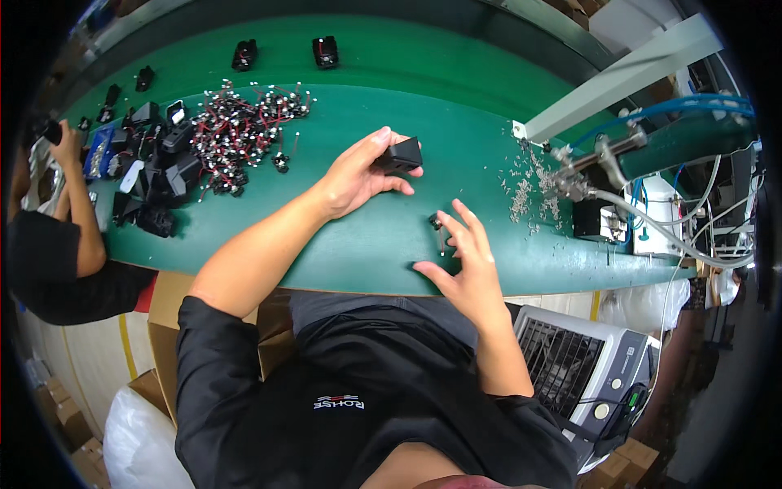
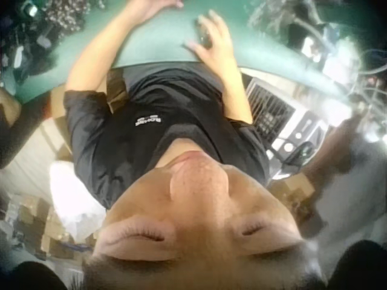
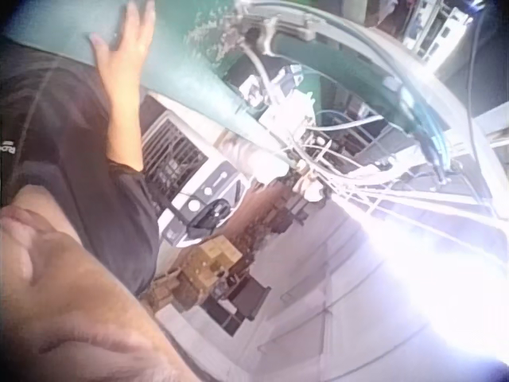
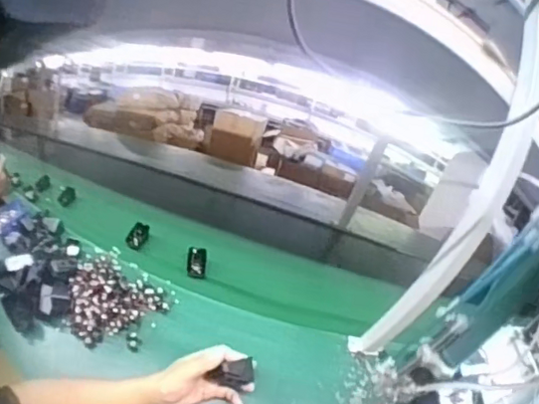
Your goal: The person assembles small electronic components and plastic casings with wires on a factory line, using a pneumatic screwdriver.
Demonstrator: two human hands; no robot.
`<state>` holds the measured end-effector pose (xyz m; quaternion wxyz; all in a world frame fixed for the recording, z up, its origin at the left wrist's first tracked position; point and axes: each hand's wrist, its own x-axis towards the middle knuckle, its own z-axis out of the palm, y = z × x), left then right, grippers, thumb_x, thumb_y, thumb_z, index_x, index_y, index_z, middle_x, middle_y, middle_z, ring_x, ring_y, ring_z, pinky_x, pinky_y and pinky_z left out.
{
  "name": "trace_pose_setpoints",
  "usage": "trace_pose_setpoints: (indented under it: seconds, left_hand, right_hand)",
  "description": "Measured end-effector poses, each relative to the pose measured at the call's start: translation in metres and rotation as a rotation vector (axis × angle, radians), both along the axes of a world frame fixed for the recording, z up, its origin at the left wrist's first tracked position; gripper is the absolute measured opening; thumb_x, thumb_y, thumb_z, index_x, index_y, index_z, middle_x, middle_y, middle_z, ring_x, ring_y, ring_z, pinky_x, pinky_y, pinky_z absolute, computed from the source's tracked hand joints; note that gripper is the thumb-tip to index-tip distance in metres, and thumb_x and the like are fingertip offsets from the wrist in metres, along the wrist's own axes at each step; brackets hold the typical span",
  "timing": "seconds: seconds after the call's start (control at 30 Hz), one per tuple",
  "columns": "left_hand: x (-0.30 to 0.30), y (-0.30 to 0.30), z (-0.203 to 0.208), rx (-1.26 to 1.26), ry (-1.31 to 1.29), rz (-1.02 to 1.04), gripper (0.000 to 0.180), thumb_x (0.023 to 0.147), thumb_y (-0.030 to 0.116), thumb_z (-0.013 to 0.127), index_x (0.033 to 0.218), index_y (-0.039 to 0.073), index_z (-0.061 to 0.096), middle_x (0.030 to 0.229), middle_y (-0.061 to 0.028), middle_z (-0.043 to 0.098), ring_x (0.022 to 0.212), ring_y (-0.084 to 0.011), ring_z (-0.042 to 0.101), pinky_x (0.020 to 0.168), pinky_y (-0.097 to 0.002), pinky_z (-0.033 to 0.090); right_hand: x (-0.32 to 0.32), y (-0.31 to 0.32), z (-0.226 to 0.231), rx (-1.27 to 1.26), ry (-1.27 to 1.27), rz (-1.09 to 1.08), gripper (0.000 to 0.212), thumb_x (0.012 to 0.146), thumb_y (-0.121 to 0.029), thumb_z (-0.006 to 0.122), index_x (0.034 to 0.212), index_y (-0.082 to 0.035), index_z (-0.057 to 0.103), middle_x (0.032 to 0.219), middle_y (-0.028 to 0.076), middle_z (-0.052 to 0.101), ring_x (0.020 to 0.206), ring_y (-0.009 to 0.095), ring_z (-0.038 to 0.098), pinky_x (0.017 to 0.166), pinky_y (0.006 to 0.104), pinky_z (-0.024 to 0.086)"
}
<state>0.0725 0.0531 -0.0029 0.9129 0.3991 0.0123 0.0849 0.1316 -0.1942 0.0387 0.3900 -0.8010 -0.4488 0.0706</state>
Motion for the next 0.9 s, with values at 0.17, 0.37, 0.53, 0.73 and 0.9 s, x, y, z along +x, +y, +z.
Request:
trace_pose_setpoints:
  seconds: [0.17,0.37,0.53,0.73,0.9]
  left_hand:
    - [-0.004,-0.004,-0.001,0.107,0.06,-0.003,0.05,0.108,0.045,0.049,0.131,0.001,0.055,0.131,-0.0146,0.058,0.115,-0.0272,0.062,0.089,-0.0418,0.057]
    - [-0.009,-0.015,0.001,0.086,-0.011,0.07,0.057,0.1,0.037,0.067,0.14,0.002,0.048,0.131,-0.0134,0.059,0.117,-0.0256,0.062,0.092,-0.0393,0.056]
    - [-0.006,-0.017,0.003,0.091,0.098,0.049,0.064,0.093,0.02,0.078,0.145,0.002,0.045,0.132,-0.0121,0.059,0.12,-0.023,0.061,0.096,-0.0382,0.055]
    - [-0.013,-0.039,0.012,0.987,-0.003,0.194,0.088,0.065,0.008,0.094,0.142,0.009,0.052,0.129,-0.0109,0.058,0.109,-0.0239,0.064,0.085,-0.0354,0.058]
    - [-0.014,-0.05,0.023,1.03,-0.018,0.189,0.085,0.066,0.007,0.091,0.142,0.009,0.051,0.132,-0.0131,0.054,0.111,-0.0315,0.062,0.087,-0.0388,0.059]
  right_hand:
    - [0.038,-0.017,-0.019,0.06,-0.078,-0.069,0.031,0.089,0.003,0.07,0.119,-0.004,0.069,0.118,0.014,0.071,0.103,0.023,0.067,0.083,0.036,0.055]
    - [0.047,0.004,-0.018,0.037,-0.299,0.196,0.022,0.08,0.004,0.076,0.1,-0.004,0.071,0.108,0.009,0.073,0.095,0.03,0.068,0.081,0.0381,0.056]
    - [0.043,0.002,-0.018,0.024,-0.321,0.157,0.018,0.08,0.005,0.076,0.095,-0.003,0.071,0.103,0.01,0.074,0.091,0.028,0.07,0.079,0.0367,0.058]
    - [0.012,0.014,0.03,0.31,-0.262,0.061,0.018,0.08,0.006,0.078,0.095,-0.001,0.071,0.102,0.012,0.074,0.093,0.028,0.072,0.077,0.0354,0.059]
    - [0.014,0.022,0.011,0.146,-0.393,0.079,0.023,0.076,0.005,0.079,0.095,-0.002,0.07,0.105,0.011,0.071,0.096,0.03,0.069,0.081,0.0389,0.058]
